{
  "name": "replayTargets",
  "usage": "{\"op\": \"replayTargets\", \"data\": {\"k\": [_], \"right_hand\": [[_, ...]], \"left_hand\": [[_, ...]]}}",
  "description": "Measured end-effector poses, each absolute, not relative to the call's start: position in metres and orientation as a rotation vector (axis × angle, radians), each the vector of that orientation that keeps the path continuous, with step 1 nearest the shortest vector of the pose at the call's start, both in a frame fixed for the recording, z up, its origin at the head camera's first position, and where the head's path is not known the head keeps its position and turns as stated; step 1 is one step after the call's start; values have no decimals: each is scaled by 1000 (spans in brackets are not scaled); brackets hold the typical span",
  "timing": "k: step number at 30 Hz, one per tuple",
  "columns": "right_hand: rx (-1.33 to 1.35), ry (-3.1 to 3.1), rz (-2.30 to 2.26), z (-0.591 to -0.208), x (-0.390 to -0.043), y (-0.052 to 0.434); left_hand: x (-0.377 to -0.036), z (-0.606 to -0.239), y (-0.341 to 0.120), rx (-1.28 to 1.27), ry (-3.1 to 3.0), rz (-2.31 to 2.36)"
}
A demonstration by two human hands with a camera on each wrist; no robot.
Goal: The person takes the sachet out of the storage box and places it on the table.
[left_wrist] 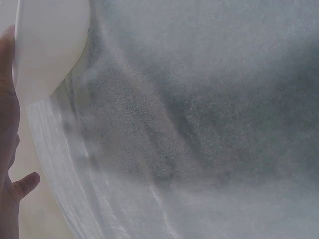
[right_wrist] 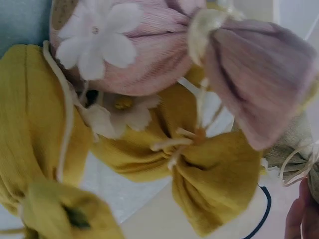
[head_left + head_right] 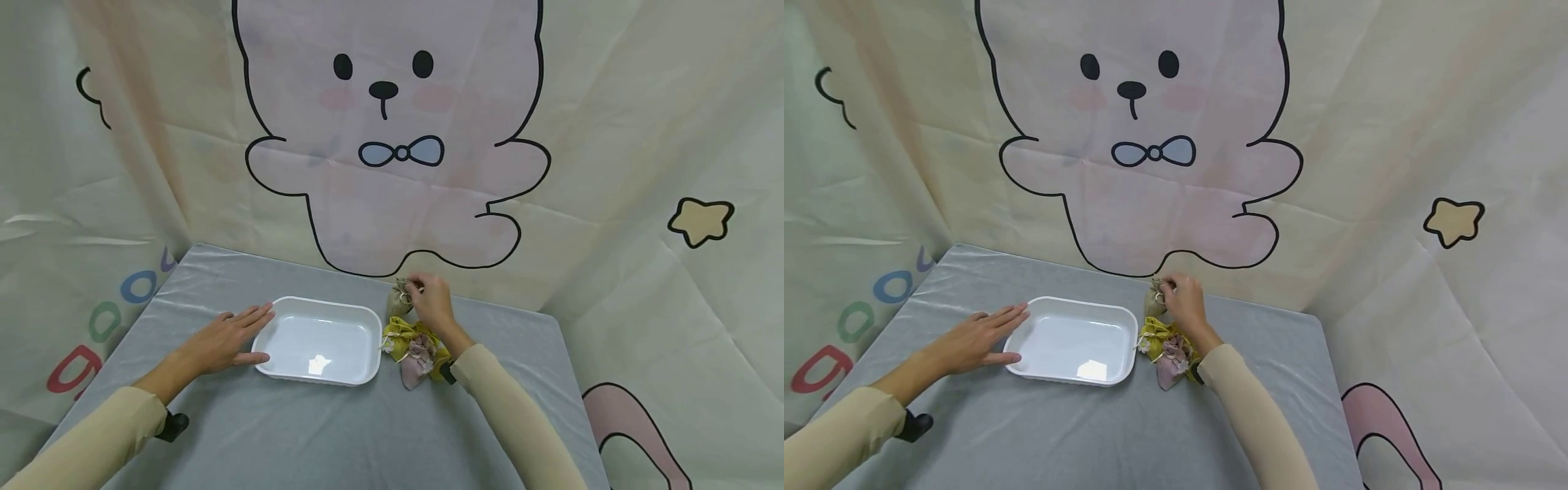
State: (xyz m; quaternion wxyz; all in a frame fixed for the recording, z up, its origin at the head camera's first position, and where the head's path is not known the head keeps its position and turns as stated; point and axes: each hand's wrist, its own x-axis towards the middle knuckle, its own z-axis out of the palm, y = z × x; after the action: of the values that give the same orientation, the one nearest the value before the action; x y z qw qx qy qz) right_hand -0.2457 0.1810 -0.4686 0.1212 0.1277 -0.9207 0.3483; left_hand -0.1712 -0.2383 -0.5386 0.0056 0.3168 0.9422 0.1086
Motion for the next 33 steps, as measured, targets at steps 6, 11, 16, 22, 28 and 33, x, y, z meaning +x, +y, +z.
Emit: {"op": "replayTargets", "data": {"k": [6, 11, 16, 22, 28, 33], "right_hand": [[307, -2726, 1027, -478, -244, 184], [289, -2768, 973, -487, -245, 185], [273, -2787, 983, -491, -244, 186], [249, -2807, 973, -495, -242, 191], [207, -2886, 894, -500, -241, 193], [189, -2952, 873, -496, -240, 195]], "left_hand": [[-172, -539, -237, 993, 2947, 339], [-172, -539, -237, 993, 2948, 335], [-172, -540, -236, 989, 2946, 331], [-173, -539, -236, 997, 2949, 318], [-172, -539, -237, 1007, 2958, 307], [-171, -538, -237, 998, 2955, 314]]}}
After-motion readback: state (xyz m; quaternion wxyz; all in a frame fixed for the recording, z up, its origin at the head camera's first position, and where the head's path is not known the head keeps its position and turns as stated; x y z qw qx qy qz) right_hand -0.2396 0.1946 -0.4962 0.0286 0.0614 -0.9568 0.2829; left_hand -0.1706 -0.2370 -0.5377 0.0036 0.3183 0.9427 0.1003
